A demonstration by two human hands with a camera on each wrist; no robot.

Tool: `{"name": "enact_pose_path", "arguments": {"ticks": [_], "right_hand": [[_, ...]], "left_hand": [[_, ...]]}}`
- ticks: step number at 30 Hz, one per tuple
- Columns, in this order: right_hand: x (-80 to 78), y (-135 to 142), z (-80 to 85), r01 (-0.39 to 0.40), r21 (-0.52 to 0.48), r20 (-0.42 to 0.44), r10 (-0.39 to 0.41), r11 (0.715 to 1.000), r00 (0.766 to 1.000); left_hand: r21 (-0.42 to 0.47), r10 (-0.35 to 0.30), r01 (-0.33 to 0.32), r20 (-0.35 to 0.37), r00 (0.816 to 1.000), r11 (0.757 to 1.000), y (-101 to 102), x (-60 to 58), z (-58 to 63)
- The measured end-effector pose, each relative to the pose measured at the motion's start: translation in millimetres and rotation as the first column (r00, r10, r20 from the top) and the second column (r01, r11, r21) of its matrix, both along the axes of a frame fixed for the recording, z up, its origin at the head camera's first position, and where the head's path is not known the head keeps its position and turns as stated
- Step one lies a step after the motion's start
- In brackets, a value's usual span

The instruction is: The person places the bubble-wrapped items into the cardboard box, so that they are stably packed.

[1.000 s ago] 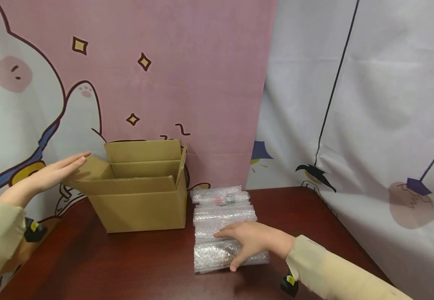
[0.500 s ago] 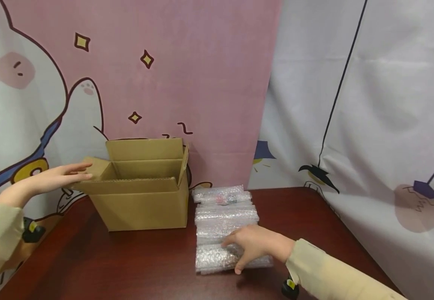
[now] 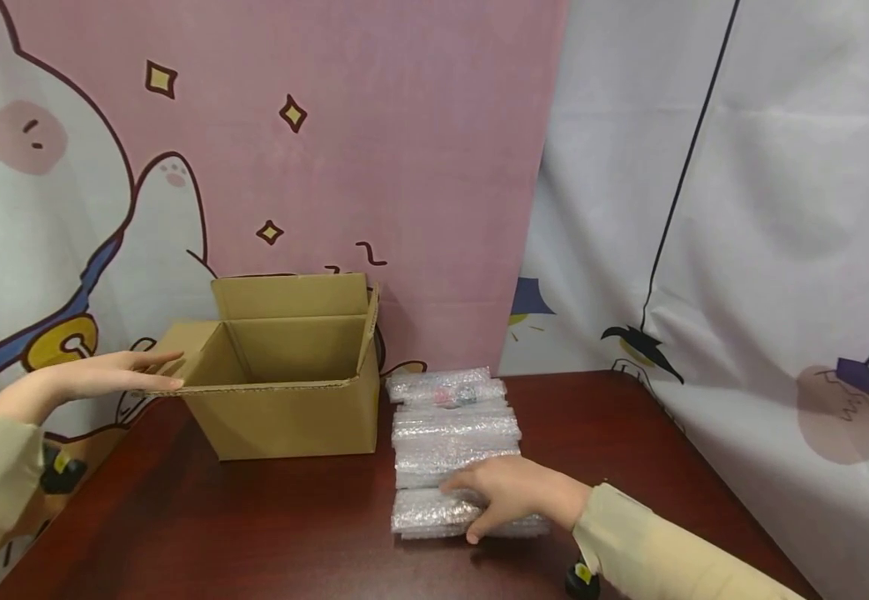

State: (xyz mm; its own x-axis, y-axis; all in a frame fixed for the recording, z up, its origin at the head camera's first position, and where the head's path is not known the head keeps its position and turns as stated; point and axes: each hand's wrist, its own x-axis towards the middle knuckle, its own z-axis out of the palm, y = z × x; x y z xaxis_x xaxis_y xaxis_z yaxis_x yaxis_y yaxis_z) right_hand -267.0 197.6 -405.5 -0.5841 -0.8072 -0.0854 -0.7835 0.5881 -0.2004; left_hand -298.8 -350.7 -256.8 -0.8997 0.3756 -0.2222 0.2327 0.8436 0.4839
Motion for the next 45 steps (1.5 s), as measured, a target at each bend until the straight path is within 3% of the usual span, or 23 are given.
{"name": "enact_pose_path", "arguments": {"ticks": [5, 10, 23, 29, 45], "right_hand": [[0.6, 2.6, -1.7, -0.032, -0.027, -0.034, 0.031, 0.999, 0.999], [0.7, 3.3, -2.8, -0.052, -0.04, -0.014, 0.051, 0.998, 0.999], [-2.7, 5.9, 0.9, -0.023, -0.108, 0.091, 0.033, 0.994, 0.995], [-5.6, 6.7, 17.2, 0.014, -0.116, 0.122, 0.0, 0.993, 0.993], [-12.2, 9.9, 80.8, 0.029, -0.084, 0.072, -0.023, 0.996, 0.997]], "left_hand": [[-0.018, -0.002, 0.002, -0.004, 1.0, 1.0, 1.1, -0.6, -7.8], [-0.017, -0.009, 0.008, -0.026, 1.0, 1.0, 1.0, -0.1, -15.4], [-0.057, -0.022, 0.011, -0.211, 0.977, 0.998, 3.6, 4.0, -24.3], [-0.054, -0.013, 0.002, -0.207, 0.978, 0.999, 3.3, 6.1, -22.8], [-0.048, -0.005, -0.003, -0.164, 0.986, 0.999, 2.6, 3.8, -26.3]]}}
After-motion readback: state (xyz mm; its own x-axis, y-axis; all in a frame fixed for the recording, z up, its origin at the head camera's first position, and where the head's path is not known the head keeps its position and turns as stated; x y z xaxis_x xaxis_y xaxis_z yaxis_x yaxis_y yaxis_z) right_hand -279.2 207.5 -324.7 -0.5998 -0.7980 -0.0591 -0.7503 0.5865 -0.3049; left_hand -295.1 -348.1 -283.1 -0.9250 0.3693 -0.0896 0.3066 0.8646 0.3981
